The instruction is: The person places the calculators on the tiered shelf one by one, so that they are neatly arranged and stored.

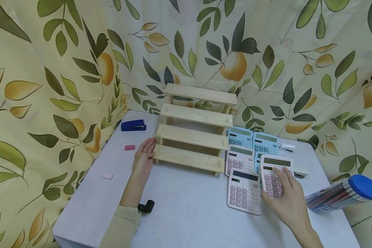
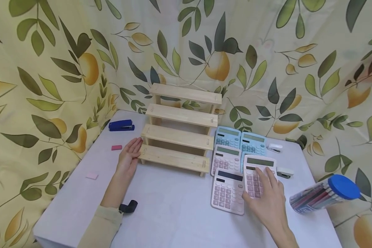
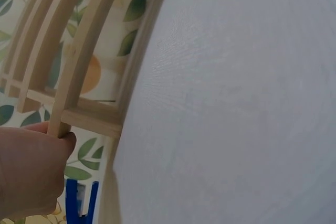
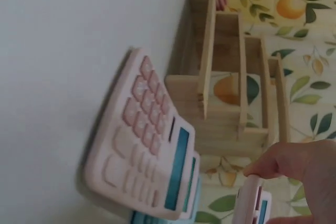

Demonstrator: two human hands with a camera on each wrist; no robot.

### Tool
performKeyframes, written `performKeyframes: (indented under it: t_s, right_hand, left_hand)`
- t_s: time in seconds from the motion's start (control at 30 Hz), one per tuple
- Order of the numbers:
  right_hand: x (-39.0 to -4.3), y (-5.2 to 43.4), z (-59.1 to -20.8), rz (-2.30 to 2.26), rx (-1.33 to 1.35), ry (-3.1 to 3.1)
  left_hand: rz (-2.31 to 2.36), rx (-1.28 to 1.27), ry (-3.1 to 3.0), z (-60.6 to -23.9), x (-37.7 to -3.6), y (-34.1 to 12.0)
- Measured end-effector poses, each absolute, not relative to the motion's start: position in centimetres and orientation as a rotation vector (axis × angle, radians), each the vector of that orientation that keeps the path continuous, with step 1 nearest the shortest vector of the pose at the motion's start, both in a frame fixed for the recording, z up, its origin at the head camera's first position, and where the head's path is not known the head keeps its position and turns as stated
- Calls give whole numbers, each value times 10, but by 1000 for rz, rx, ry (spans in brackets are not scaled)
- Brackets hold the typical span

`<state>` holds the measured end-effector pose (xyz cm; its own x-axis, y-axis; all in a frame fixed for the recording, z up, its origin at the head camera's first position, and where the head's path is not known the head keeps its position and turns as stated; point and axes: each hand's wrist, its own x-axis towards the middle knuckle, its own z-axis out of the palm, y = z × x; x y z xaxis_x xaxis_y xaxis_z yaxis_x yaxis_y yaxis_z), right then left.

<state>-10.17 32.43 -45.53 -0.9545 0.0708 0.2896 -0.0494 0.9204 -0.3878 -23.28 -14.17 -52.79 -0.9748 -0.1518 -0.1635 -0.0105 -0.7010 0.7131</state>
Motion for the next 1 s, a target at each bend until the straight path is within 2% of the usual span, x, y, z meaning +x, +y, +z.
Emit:
performKeyframes:
  t_s: [0.37, 1.0]
  right_hand:
    - [-128, 306, -431, 588, 73, -2746]
    - [-143, 292, -418, 592, 113, -2708]
  left_hand:
    - [-2826, 322, -1140, -531, -235, -142]
    - [-2827, 343, -1130, -529, -233, -143]
